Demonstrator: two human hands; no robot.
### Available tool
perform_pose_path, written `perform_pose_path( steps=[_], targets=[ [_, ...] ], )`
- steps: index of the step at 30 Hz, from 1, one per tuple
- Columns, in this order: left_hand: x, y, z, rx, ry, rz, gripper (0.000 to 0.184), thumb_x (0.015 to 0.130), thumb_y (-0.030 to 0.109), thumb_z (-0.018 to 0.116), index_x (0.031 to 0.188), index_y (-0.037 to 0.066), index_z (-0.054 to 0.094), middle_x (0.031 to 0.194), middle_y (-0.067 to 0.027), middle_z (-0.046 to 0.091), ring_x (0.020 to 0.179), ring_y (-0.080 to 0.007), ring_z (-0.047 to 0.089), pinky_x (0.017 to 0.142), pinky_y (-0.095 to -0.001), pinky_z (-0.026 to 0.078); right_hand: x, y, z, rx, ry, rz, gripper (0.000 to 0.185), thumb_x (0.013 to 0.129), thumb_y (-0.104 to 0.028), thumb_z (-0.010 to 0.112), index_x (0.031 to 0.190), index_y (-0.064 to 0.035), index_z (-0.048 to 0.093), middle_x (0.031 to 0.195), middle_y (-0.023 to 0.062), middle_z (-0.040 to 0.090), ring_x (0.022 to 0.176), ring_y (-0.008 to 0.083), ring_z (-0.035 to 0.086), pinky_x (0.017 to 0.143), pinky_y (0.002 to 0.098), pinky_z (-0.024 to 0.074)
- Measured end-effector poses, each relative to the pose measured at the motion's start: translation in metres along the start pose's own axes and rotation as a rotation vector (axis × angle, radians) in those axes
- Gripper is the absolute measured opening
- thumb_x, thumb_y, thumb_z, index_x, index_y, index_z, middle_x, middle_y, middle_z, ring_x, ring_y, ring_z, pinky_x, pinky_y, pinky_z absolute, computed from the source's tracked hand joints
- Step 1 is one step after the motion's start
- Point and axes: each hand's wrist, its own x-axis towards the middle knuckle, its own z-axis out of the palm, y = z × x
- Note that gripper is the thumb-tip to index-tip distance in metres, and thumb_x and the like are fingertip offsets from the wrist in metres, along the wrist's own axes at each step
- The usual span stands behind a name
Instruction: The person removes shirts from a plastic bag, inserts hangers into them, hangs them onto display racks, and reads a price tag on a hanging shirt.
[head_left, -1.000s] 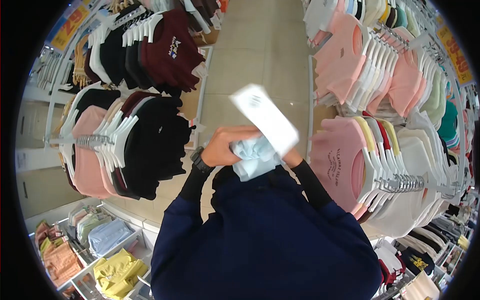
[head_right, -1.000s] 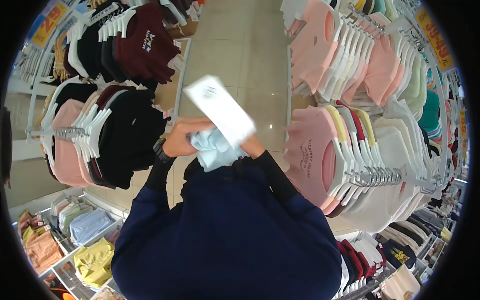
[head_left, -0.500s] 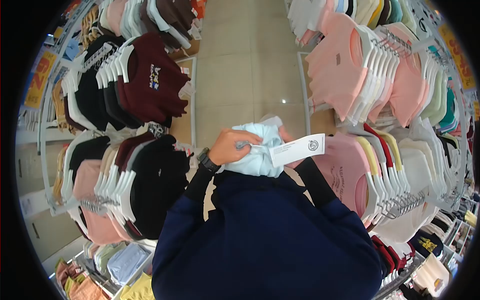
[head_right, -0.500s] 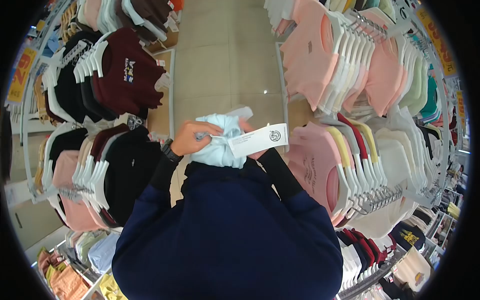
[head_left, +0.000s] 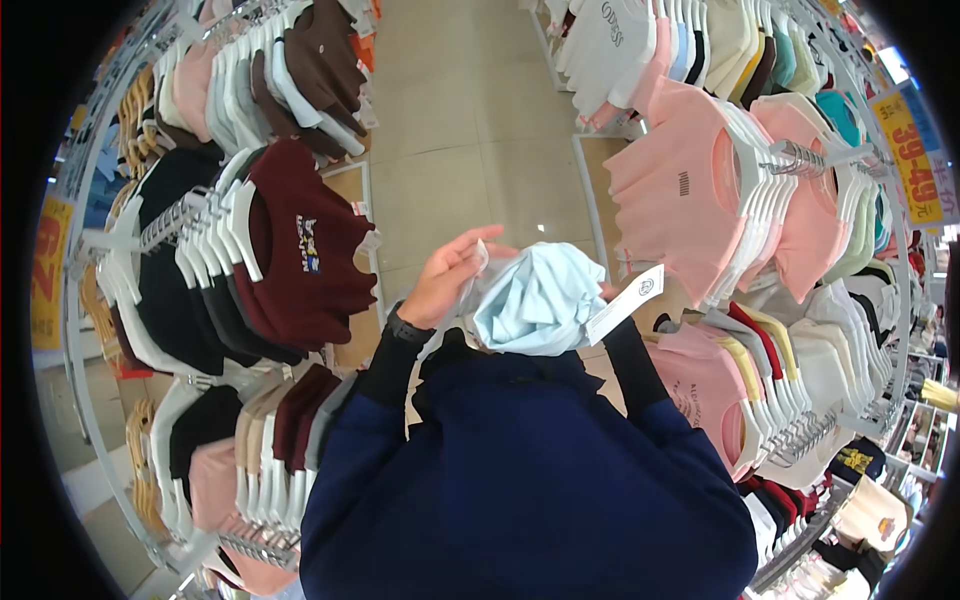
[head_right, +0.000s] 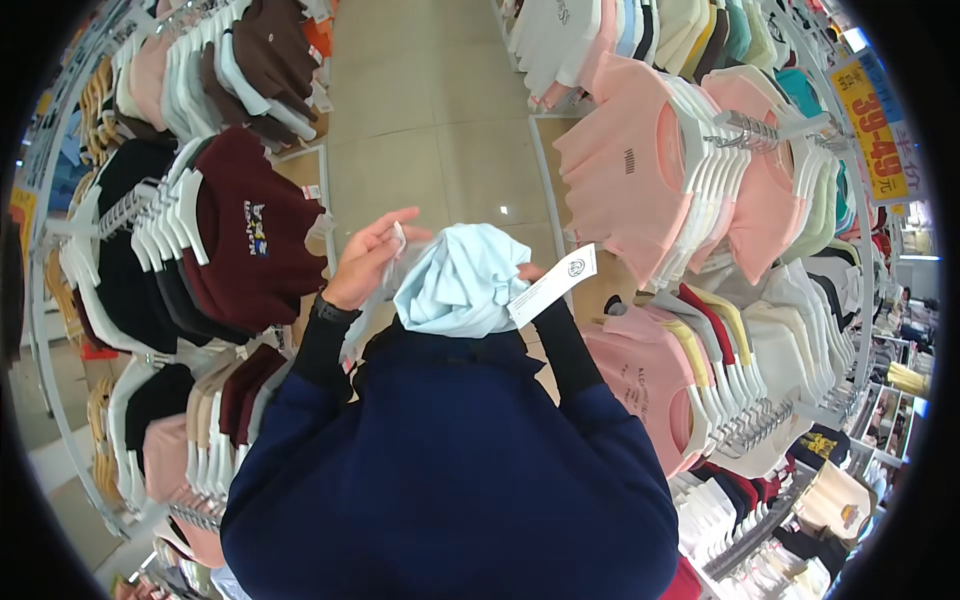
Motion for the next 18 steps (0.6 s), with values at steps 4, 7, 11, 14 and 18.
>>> perform_pose_path(
  steps=[4,7,11,14,18],
  targets=[
    [0.030,0.015,-0.023,0.275,0.009,0.101,0.041,0.102,0.020,0.044,0.138,0.000,0.046,0.117,-0.0088,0.067,0.075,-0.0036,0.043,0.075,-0.0196,0.039,0.009,-0.017,0.037,0.046,-0.087,-0.133,0.060,0.072,-0.016,0.076,0.125,0.0000,0.054,0.100,0.0092,0.064,0.089,0.0185,0.062,0.079,0.0293,0.0489],
    [0.059,0.035,-0.036,0.365,0.055,0.145,0.037,0.102,0.014,0.043,0.135,-0.001,0.047,0.115,-0.0072,0.068,0.078,-0.0032,0.049,0.074,-0.0201,0.042,0.024,-0.033,0.064,-0.024,-0.155,-0.121,0.068,0.070,-0.015,0.076,0.132,0.0003,0.050,0.106,0.0100,0.063,0.095,0.0194,0.062,0.084,0.0300,0.0483],
    [0.106,0.053,-0.036,0.593,0.124,0.385,0.026,0.097,0.008,0.050,0.121,0.003,0.059,0.108,-0.0092,0.070,0.081,-0.0137,0.060,0.070,-0.0268,0.047,0.062,-0.067,0.079,-0.324,-0.360,-0.010,0.085,0.068,-0.013,0.074,0.143,-0.0001,0.036,0.119,0.0107,0.058,0.108,0.0205,0.057,0.096,0.0315,0.0428],
    [0.145,0.064,-0.041,0.908,0.237,0.569,0.020,0.092,0.005,0.057,0.111,0.006,0.064,0.094,-0.0099,0.068,0.080,-0.0250,0.062,0.068,-0.0343,0.050,0.095,-0.102,0.079,-0.567,-0.508,0.021,0.104,0.066,-0.011,0.072,0.153,-0.0025,0.015,0.132,0.0101,0.051,0.121,0.0206,0.049,0.107,0.0329,0.0329],
    [0.195,0.069,-0.048,1.041,0.335,0.657,0.014,0.089,0.004,0.059,0.100,0.007,0.068,0.083,-0.0103,0.061,0.077,-0.0286,0.060,0.065,-0.0360,0.048,0.127,-0.150,0.104,-0.645,-0.429,-0.085,0.105,0.068,-0.010,0.072,0.154,-0.0047,0.012,0.129,0.0099,0.051,0.123,0.0195,0.047,0.107,0.0327,0.0315]
  ],
)
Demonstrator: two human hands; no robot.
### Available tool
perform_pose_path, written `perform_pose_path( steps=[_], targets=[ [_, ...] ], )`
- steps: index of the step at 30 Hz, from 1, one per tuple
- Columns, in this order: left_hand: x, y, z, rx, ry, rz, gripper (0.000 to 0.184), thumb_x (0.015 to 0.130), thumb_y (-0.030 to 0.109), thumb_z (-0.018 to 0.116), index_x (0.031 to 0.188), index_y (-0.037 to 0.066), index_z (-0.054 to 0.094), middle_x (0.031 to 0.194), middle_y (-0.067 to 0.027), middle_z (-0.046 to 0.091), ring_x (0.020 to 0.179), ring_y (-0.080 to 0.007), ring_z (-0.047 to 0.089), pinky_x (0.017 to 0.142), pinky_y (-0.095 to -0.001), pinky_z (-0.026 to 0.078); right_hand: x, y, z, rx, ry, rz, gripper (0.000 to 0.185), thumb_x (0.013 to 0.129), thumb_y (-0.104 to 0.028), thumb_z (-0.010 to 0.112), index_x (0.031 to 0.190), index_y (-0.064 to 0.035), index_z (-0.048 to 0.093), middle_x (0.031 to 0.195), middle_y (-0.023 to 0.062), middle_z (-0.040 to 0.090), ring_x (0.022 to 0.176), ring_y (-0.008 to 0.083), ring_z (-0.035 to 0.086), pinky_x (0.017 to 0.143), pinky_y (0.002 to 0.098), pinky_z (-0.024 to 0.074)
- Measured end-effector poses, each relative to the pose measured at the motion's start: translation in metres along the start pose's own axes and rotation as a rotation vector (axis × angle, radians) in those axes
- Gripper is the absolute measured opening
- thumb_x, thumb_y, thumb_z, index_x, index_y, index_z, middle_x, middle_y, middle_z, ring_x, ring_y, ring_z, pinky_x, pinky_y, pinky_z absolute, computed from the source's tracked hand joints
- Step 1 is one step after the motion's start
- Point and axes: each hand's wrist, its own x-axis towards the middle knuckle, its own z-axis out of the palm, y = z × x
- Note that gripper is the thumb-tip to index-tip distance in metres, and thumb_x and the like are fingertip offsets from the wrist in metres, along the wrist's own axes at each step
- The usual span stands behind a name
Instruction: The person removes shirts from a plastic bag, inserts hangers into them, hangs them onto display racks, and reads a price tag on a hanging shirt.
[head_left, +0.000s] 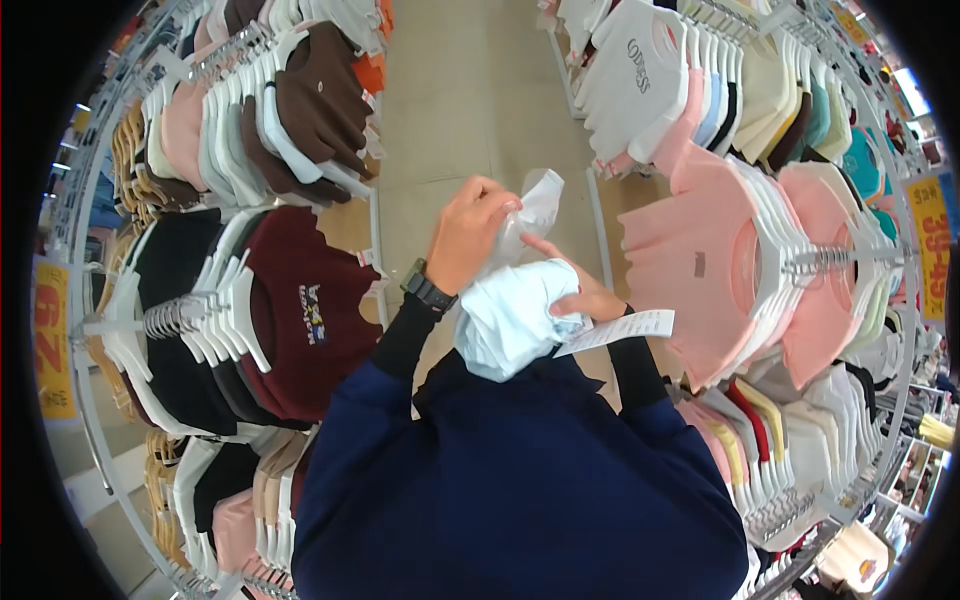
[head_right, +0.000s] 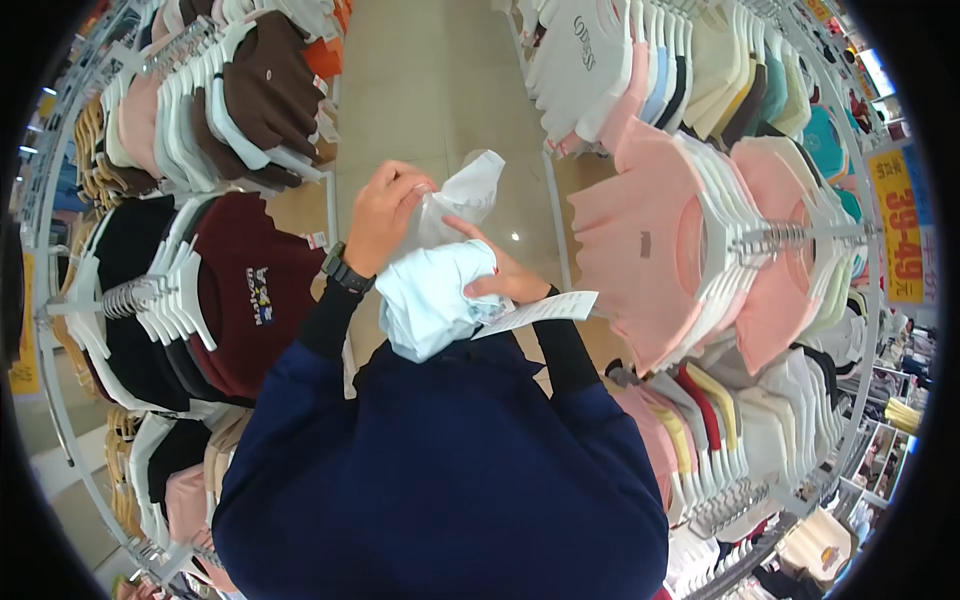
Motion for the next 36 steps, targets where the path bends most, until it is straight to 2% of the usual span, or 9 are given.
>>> perform_pose_path(
  steps=[3,7,10,13,16,19,25,31,36],
  targets=[
    [0.034,-0.012,0.012,-0.022,0.022,-0.057,0.010,0.089,0.006,0.060,0.094,0.006,0.068,0.080,-0.0099,0.057,0.073,-0.0275,0.058,0.063,-0.0358,0.047,0.027,-0.022,-0.024,-0.090,0.125,0.010,0.100,0.070,-0.009,0.071,0.153,-0.0033,0.015,0.130,0.0132,0.050,0.123,0.0199,0.046,0.106,0.0330,0.0334],
    [0.075,-0.022,0.020,-0.097,-0.066,-0.197,0.009,0.090,0.009,0.060,0.093,0.005,0.068,0.080,-0.0099,0.057,0.068,-0.0256,0.056,0.061,-0.0347,0.045,0.050,-0.047,-0.060,-0.041,0.029,0.008,0.097,0.071,-0.008,0.069,0.152,-0.0012,0.017,0.129,0.0122,0.051,0.121,0.0202,0.047,0.105,0.0333,0.0350],
    [0.098,-0.041,0.031,-0.023,-0.092,-0.203,0.011,0.093,0.011,0.058,0.094,0.004,0.067,0.082,-0.0097,0.060,0.064,-0.0214,0.057,0.060,-0.0333,0.046,0.063,-0.068,-0.084,-0.080,0.011,-0.033,0.087,0.072,-0.009,0.069,0.147,0.0011,0.028,0.124,0.0109,0.054,0.117,0.0191,0.050,0.103,0.0327,0.0379],
    [0.118,-0.051,0.041,-0.223,-0.113,-0.380,0.015,0.096,0.012,0.055,0.099,0.000,0.065,0.084,-0.0058,0.064,0.069,-0.0124,0.059,0.063,-0.0288,0.049,0.082,-0.080,-0.108,-0.159,0.047,0.038,0.072,0.071,-0.011,0.069,0.136,0.0030,0.042,0.119,0.0095,0.057,0.111,0.0175,0.054,0.098,0.0318,0.0427],
    [0.137,-0.069,0.046,-0.163,-0.241,-0.334,0.016,0.099,0.011,0.052,0.101,0.000,0.063,0.086,-0.0043,0.065,0.073,-0.0089,0.060,0.065,-0.0266,0.050,0.097,-0.095,-0.125,-0.328,0.112,0.065,0.053,0.072,-0.013,0.069,0.121,0.0021,0.054,0.105,0.0067,0.061,0.096,0.0146,0.058,0.085,0.0297,0.0474],
    [0.155,-0.089,0.043,-0.339,-0.310,-0.380,0.013,0.095,0.010,0.055,0.098,0.001,0.064,0.086,-0.0055,0.066,0.072,-0.0104,0.062,0.065,-0.0266,0.051,0.107,-0.103,-0.153,-0.313,0.043,0.075,0.045,0.071,-0.013,0.068,0.113,0.0006,0.058,0.097,0.0053,0.063,0.089,0.0138,0.058,0.080,0.0285,0.0475],
    [0.173,-0.127,0.038,0.280,-0.370,-0.064,0.011,0.075,0.001,0.061,0.085,0.002,0.061,0.076,-0.0112,0.060,0.062,-0.0286,0.059,0.058,-0.0387,0.047,0.143,-0.108,-0.179,-0.567,0.166,0.118,0.046,0.067,-0.022,0.070,0.105,0.0023,0.062,0.089,0.0104,0.064,0.083,0.0195,0.061,0.075,0.0322,0.0490],
    [0.187,-0.192,0.058,0.242,-0.175,0.018,0.013,0.070,-0.004,0.061,0.080,0.004,0.059,0.077,-0.0104,0.055,0.078,-0.0331,0.059,0.063,-0.0419,0.046,0.194,-0.110,-0.172,-0.852,0.372,0.040,0.046,0.065,-0.023,0.070,0.101,0.0038,0.062,0.088,0.0204,0.065,0.082,0.0357,0.063,0.076,0.0401,0.0504],
    [0.215,-0.231,0.077,0.249,0.135,-0.160,0.003,0.078,0.005,0.059,0.081,0.006,0.060,0.080,-0.0083,0.058,0.079,-0.0333,0.060,0.062,-0.0442,0.049,0.246,-0.107,-0.173,-1.091,0.581,-0.151,0.046,0.064,-0.020,0.073,0.100,0.0038,0.059,0.097,0.0227,0.062,0.087,0.0404,0.062,0.078,0.0443,0.0503]
  ],
)
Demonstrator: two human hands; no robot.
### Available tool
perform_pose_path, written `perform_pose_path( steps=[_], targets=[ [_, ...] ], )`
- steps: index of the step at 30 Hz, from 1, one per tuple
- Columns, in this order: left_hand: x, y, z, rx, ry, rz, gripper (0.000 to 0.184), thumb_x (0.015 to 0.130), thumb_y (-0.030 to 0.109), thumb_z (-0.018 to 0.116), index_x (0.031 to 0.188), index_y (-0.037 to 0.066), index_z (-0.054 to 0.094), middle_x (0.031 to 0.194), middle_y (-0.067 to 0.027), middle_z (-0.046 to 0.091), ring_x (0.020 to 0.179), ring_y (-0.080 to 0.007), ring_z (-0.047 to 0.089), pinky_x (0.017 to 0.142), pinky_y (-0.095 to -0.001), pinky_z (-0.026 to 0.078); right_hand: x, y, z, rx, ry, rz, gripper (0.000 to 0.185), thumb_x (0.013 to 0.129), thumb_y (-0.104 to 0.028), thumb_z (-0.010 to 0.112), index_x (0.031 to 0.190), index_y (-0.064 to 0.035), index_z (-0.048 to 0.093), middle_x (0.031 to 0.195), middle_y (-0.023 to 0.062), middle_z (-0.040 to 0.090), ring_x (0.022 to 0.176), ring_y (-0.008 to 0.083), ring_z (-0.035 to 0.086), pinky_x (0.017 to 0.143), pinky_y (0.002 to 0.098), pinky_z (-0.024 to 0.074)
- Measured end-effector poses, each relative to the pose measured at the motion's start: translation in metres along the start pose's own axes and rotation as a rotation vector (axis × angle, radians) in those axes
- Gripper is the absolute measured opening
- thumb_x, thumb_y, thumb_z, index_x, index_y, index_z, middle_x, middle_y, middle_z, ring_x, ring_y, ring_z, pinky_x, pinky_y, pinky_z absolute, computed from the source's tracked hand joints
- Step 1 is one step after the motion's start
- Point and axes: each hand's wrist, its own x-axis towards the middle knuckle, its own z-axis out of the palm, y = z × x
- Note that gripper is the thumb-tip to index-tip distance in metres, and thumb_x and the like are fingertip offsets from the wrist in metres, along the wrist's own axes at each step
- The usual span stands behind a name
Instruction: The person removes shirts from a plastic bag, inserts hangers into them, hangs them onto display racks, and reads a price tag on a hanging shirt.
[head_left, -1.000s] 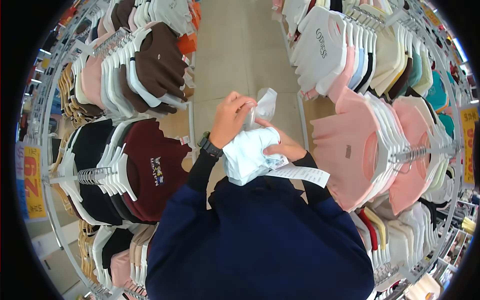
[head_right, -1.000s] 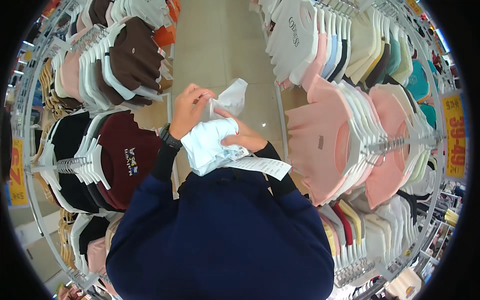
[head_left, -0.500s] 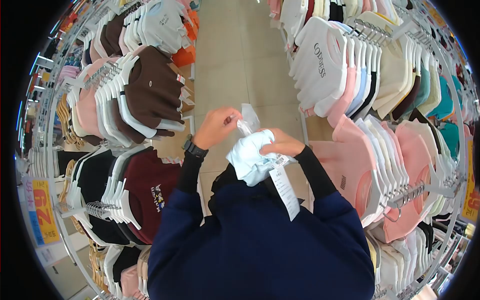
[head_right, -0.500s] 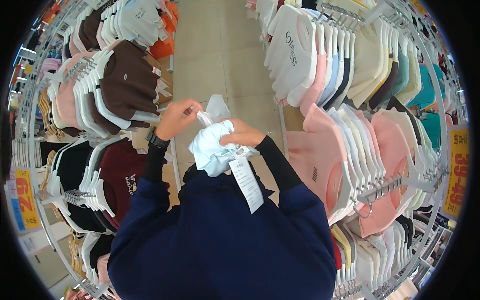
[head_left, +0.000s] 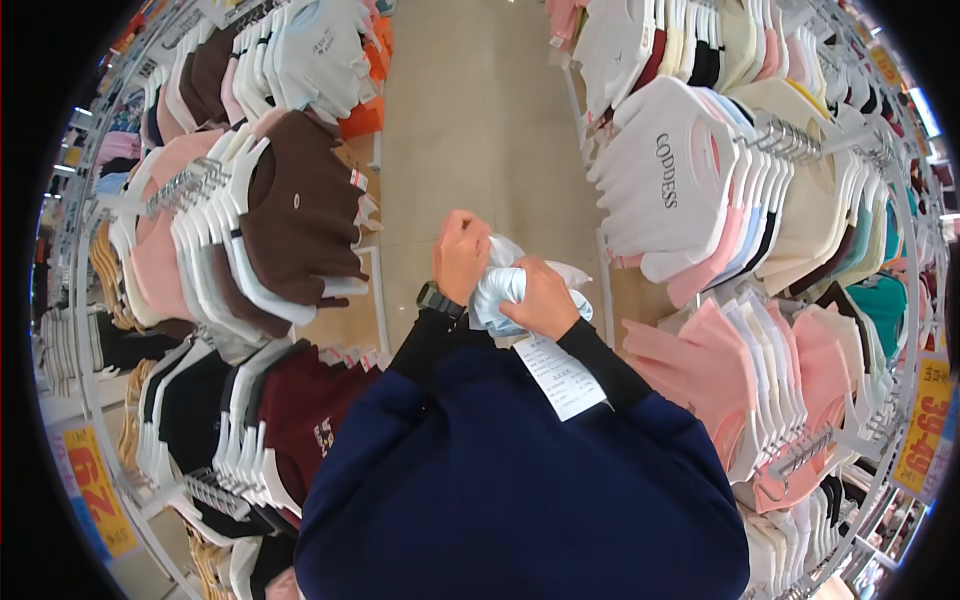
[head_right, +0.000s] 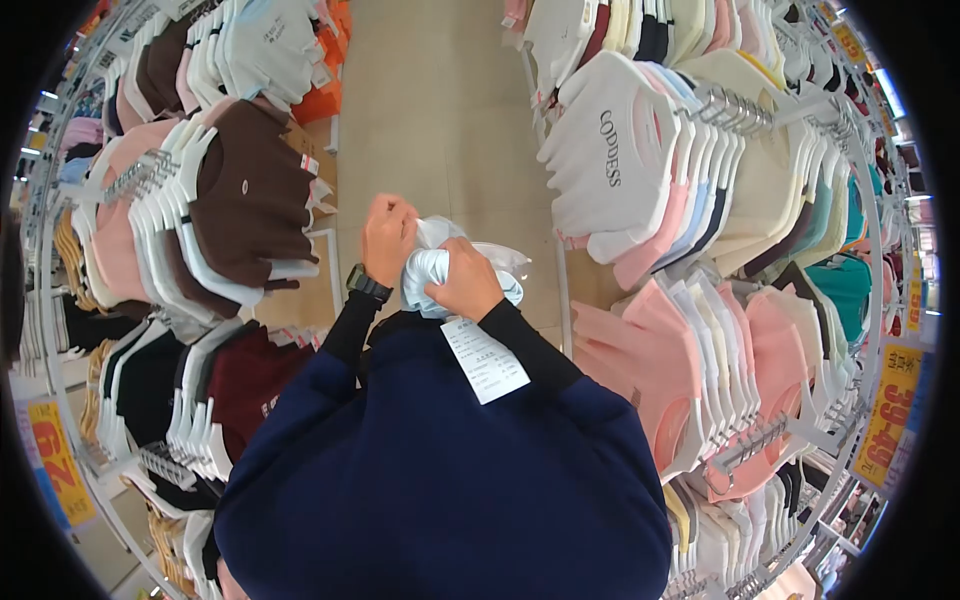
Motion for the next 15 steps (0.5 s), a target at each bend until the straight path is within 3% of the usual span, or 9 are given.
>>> perform_pose_path(
  steps=[1,4,7,10,13,15],
  targets=[
    [0.009,-0.006,0.004,-0.002,0.077,-0.064,0.004,0.079,0.005,0.059,0.083,0.006,0.061,0.079,-0.0085,0.059,0.077,-0.0335,0.060,0.062,-0.0440,0.049,0.010,-0.006,0.000,-0.022,0.005,0.033,0.047,0.064,-0.019,0.073,0.102,0.0038,0.058,0.098,0.0230,0.062,0.089,0.0401,0.062,0.079,0.0439,0.0503],
    [0.036,-0.026,0.008,0.068,-0.156,-0.302,0.011,0.082,0.004,0.058,0.091,0.006,0.064,0.079,-0.0117,0.061,0.071,-0.0331,0.062,0.061,-0.0409,0.051,0.036,-0.009,0.008,-0.033,0.070,0.078,0.048,0.064,-0.019,0.073,0.103,0.0040,0.058,0.101,0.0235,0.061,0.091,0.0398,0.062,0.080,0.0437,0.0498],
    [0.057,-0.047,0.012,-0.307,-0.239,-0.401,0.019,0.086,0.001,0.053,0.100,0.004,0.065,0.081,-0.0123,0.066,0.068,-0.0277,0.066,0.060,-0.0376,0.052,0.061,-0.004,0.010,-0.003,0.115,0.081,0.045,0.065,-0.019,0.073,0.101,0.0042,0.060,0.096,0.0225,0.064,0.089,0.0378,0.064,0.078,0.0420,0.0504],
    [0.074,-0.062,0.019,-0.878,-0.283,-0.698,0.022,0.090,0.000,0.048,0.105,0.003,0.065,0.091,-0.0067,0.069,0.079,-0.0143,0.065,0.069,-0.0297,0.052,0.083,0.007,-0.002,0.155,0.029,0.219,0.052,0.065,-0.021,0.073,0.107,0.0053,0.060,0.097,0.0232,0.065,0.089,0.0384,0.065,0.080,0.0427,0.0513],
    [0.090,-0.073,0.022,-1.053,-0.325,-0.838,0.024,0.091,-0.004,0.045,0.105,0.001,0.064,0.096,-0.0021,0.067,0.089,-0.0140,0.064,0.075,-0.0311,0.051,0.109,0.014,-0.010,0.206,0.011,0.291,0.047,0.067,-0.021,0.072,0.107,0.0026,0.062,0.095,0.0204,0.068,0.087,0.0330,0.067,0.079,0.0394,0.0517],
    [0.104,-0.080,0.028,-1.036,-0.301,-0.767,0.027,0.088,-0.006,0.045,0.105,0.002,0.063,0.097,-0.0044,0.066,0.091,-0.0166,0.063,0.078,-0.0320,0.050,0.124,0.020,-0.014,0.294,-0.052,0.329,0.046,0.068,-0.020,0.072,0.106,0.0022,0.062,0.095,0.0176,0.068,0.086,0.0284,0.067,0.078,0.0371,0.0518]
  ],
)
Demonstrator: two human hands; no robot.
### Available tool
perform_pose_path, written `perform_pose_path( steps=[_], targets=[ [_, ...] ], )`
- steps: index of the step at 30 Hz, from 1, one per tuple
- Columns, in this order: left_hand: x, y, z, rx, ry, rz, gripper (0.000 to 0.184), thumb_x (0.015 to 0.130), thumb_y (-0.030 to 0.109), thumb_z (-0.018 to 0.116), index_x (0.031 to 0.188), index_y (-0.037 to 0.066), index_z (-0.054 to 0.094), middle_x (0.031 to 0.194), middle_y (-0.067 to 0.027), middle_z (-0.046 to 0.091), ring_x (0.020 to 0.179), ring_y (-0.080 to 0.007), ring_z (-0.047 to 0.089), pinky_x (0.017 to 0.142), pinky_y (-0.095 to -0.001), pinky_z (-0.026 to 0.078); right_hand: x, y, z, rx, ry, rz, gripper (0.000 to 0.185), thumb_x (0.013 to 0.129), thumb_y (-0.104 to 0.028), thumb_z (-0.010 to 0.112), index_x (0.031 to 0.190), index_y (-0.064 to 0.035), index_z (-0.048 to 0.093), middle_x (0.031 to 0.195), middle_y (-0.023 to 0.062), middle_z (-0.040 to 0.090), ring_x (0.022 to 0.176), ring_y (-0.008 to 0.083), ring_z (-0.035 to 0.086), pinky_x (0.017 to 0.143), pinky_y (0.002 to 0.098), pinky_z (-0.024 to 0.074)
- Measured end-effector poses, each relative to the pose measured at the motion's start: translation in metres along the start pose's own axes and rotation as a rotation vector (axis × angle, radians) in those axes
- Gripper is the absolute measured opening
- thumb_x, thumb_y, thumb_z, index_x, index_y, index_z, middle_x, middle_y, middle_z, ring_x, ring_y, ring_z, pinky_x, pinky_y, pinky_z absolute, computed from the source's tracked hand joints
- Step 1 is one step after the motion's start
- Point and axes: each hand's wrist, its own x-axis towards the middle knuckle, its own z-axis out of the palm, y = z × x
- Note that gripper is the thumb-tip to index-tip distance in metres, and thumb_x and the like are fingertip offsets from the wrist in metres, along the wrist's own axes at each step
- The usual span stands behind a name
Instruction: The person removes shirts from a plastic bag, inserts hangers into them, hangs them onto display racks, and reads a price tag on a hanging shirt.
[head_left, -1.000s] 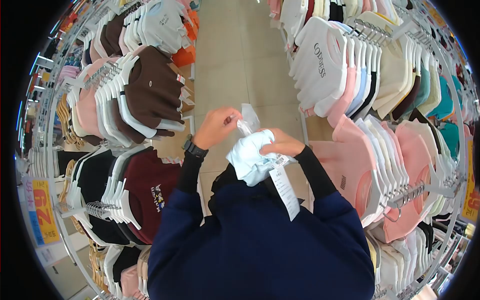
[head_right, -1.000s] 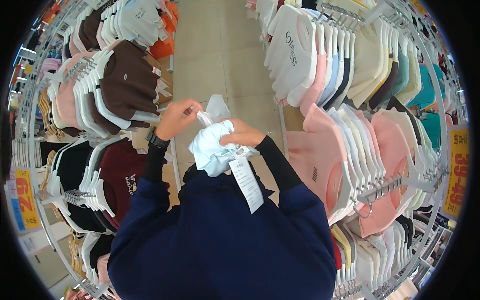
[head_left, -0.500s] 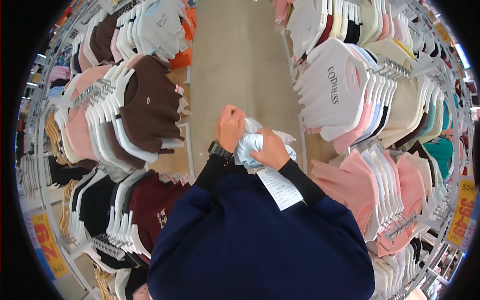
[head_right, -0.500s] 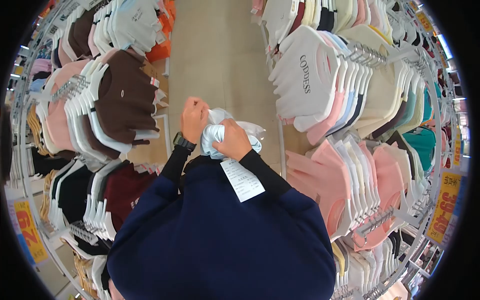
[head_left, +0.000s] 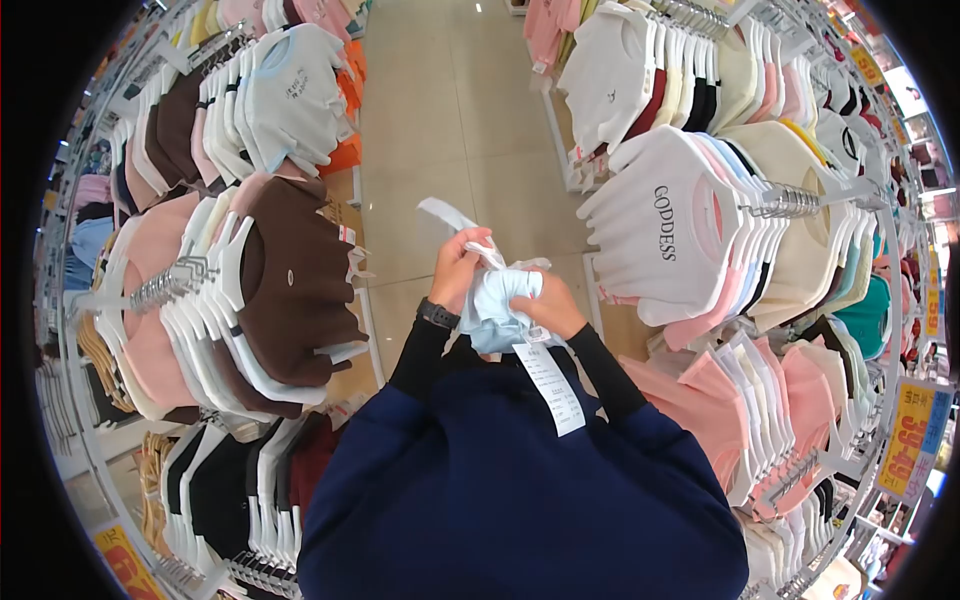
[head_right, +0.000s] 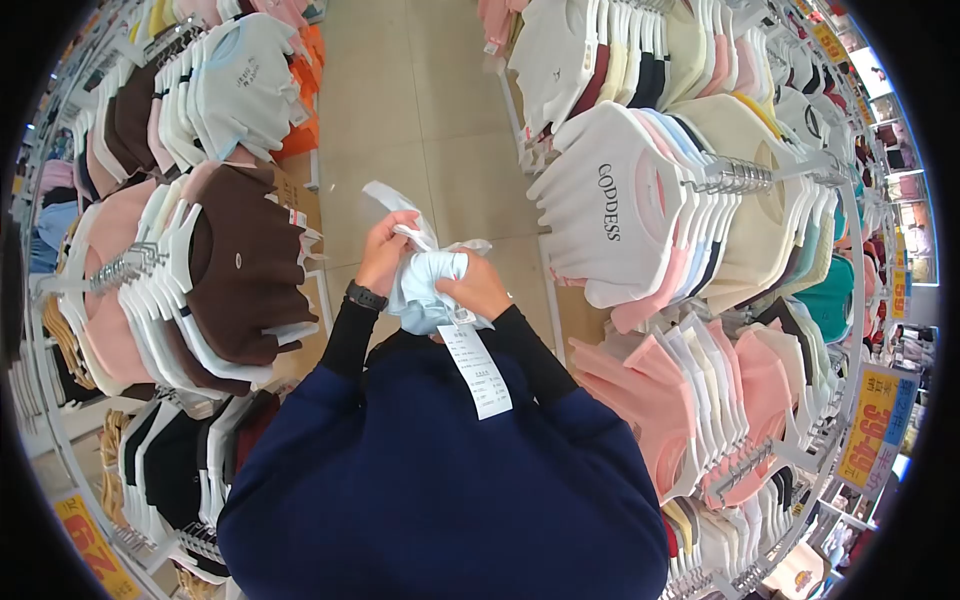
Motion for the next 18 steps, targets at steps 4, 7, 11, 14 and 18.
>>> perform_pose_path(
  steps=[4,7,11,14,18],
  targets=[
    [0.029,0.037,-0.006,0.943,-0.068,0.742,0.030,0.079,-0.007,0.051,0.105,0.002,0.062,0.094,-0.0094,0.062,0.085,-0.0266,0.060,0.077,-0.0361,0.051,0.049,0.010,-0.018,0.202,-0.130,0.071,0.043,0.070,-0.016,0.070,0.108,0.0034,0.062,0.093,0.0112,0.068,0.083,0.0180,0.065,0.077,0.0323,0.0515],
    [0.063,0.045,-0.026,1.118,-0.119,0.907,0.031,0.073,-0.004,0.055,0.102,0.003,0.062,0.093,-0.0115,0.058,0.086,-0.0331,0.059,0.076,-0.0381,0.050,0.075,0.001,-0.036,0.535,-0.147,0.066,0.041,0.073,-0.006,0.067,0.112,0.0049,0.061,0.097,0.0089,0.067,0.086,0.0150,0.063,0.078,0.0300,0.0519],
    [0.091,0.044,-0.035,1.352,0.038,0.709,0.020,0.078,-0.004,0.054,0.096,0.002,0.061,0.091,-0.0114,0.057,0.084,-0.0274,0.061,0.072,-0.0359,0.051,0.111,-0.001,-0.067,0.921,-0.260,0.194,0.046,0.076,-0.002,0.063,0.121,0.0026,0.056,0.104,0.0103,0.065,0.092,0.0175,0.065,0.080,0.0311,0.0532],
    [0.122,0.039,-0.028,0.723,-0.081,0.095,0.018,0.084,-0.004,0.049,0.096,0.003,0.060,0.092,-0.0076,0.058,0.082,-0.0167,0.060,0.072,-0.0301,0.050,0.135,0.006,-0.080,1.099,-0.257,0.253,0.046,0.077,-0.003,0.062,0.122,0.0001,0.054,0.103,0.0106,0.065,0.090,0.0188,0.066,0.079,0.0323,0.0553],
    [0.162,0.034,-0.012,0.218,-0.210,-0.218,0.016,0.089,-0.002,0.046,0.099,0.002,0.058,0.092,-0.0017,0.059,0.083,-0.0103,0.058,0.072,-0.0277,0.049,0.161,0.024,-0.104,1.171,-0.213,0.336,0.036,0.079,-0.008,0.060,0.114,0.0019,0.057,0.096,0.0099,0.067,0.081,0.0187,0.068,0.072,0.0317,0.0567]
  ],
)
